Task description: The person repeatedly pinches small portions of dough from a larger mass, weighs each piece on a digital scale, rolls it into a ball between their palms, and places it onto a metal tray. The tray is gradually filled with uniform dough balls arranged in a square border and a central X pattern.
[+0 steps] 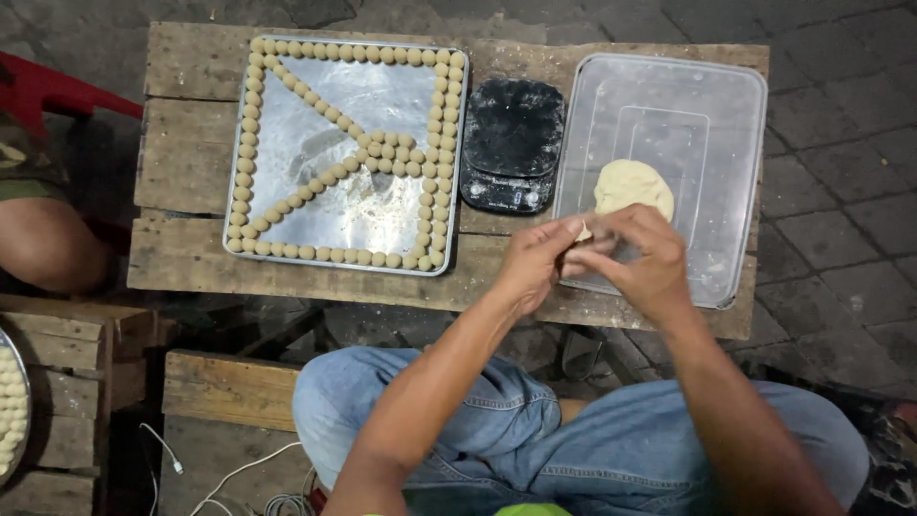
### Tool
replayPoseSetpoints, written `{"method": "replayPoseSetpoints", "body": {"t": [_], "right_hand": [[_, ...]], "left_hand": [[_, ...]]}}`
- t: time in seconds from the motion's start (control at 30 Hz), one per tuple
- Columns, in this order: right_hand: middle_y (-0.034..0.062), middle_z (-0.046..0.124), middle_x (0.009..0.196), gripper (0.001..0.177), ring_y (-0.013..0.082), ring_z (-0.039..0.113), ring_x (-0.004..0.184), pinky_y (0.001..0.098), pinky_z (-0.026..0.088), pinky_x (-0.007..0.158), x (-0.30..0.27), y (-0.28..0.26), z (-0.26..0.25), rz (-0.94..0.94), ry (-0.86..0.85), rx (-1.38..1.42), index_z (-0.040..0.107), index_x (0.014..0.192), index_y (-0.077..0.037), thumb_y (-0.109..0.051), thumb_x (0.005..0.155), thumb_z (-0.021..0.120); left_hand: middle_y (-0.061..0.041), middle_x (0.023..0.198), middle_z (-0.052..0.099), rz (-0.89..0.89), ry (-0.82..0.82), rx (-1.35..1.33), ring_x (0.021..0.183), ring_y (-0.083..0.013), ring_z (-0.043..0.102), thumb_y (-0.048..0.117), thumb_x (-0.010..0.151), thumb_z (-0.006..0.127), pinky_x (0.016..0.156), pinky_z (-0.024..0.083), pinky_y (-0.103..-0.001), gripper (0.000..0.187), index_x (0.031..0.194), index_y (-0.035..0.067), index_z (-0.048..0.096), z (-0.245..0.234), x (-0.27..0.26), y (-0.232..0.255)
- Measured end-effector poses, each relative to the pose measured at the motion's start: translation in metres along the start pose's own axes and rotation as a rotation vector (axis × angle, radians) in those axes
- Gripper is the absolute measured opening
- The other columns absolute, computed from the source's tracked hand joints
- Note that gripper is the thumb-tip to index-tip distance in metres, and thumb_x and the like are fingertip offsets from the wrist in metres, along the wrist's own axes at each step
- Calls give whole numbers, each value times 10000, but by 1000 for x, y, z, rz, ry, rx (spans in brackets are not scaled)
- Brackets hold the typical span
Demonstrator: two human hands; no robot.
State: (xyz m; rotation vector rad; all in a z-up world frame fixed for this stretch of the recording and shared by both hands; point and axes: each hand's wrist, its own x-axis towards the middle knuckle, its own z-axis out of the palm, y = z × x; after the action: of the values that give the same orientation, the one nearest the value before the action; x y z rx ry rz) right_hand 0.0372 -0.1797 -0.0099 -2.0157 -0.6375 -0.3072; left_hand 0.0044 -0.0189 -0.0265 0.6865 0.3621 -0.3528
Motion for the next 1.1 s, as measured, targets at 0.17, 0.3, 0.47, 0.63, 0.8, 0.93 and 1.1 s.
{"method": "replayPoseSetpoints", "body": {"t": [0.17, 0.3, 0.47, 0.63, 0.8, 0.93, 1.1], "right_hand": [[232, 577, 1480, 541, 447, 465, 1373, 545, 311, 1176, 7, -6, 6, -137, -18, -89, 571, 1496, -6, -369, 1120, 431], [67, 459, 1637, 504, 253, 392, 1473, 508, 222, 1267, -2, -12, 17, -113, 62, -365, 419, 1636, -88, -224, 1161, 316], [177, 262, 1690, 657, 382, 129, 1543, 571, 33, 1260, 1, -6, 17, -167, -11, -275, 315, 1635, -22, -398, 1102, 231], [214, 93, 1732, 788, 422, -33, 1588, 576, -82, 1271, -55, 39, 43, -147, -91, -222, 192, 1650, -3, -532, 1068, 238], [210, 44, 1735, 789, 400, -36, 1595, 558, -81, 1290, -22, 15, 47, -159, -103, -221, 135, 1656, -2, -518, 1062, 196], [223, 52, 1726, 770, 418, -21, 1599, 596, -74, 1289, -8, -21, 38, -312, -133, -253, 139, 1645, -4, -482, 1044, 74], [148, 80, 1738, 792, 409, 32, 1599, 671, -47, 1265, -23, -48, 47, -445, -302, -264, 135, 1659, -119, -586, 1022, 175]], "left_hand": [[-111, 834, 712, -59, -49, 79, 705, -203, 737, 126, 949, 659, 612, 622, -292, 219, 1142, 59, 739, -48, 42, -139], [6, 769, 685, -206, -181, -241, 650, -41, 682, 706, 1046, 554, 614, 574, -101, 711, 1331, 66, 677, 57, -42, 12], [-128, 1767, -54, -62, -422, -276, 1607, -299, -61, 567, 1116, 226, 1247, 47, -522, 784, 1693, 62, 61, 13, -3, -50], [-124, 1576, 469, 6, -153, -212, 1502, -236, 397, 585, 1140, 353, 1302, 217, -431, 658, 1522, 71, 503, 53, -31, -18], [-185, 1695, 246, 1292, -303, -574, 1570, -396, 173, 680, 937, 388, 1336, -7, -560, 909, 1612, 81, 285, 55, 18, -99], [-145, 1741, 141, 828, -319, 231, 1603, -363, 140, 655, 980, 452, 1289, 203, -520, 923, 1665, 109, 160, 37, -22, -53], [-106, 1675, 225, 423, -225, 380, 1521, -343, 253, 653, 991, 518, 1199, 357, -512, 878, 1652, 164, 212, 14, -13, -69]]}}
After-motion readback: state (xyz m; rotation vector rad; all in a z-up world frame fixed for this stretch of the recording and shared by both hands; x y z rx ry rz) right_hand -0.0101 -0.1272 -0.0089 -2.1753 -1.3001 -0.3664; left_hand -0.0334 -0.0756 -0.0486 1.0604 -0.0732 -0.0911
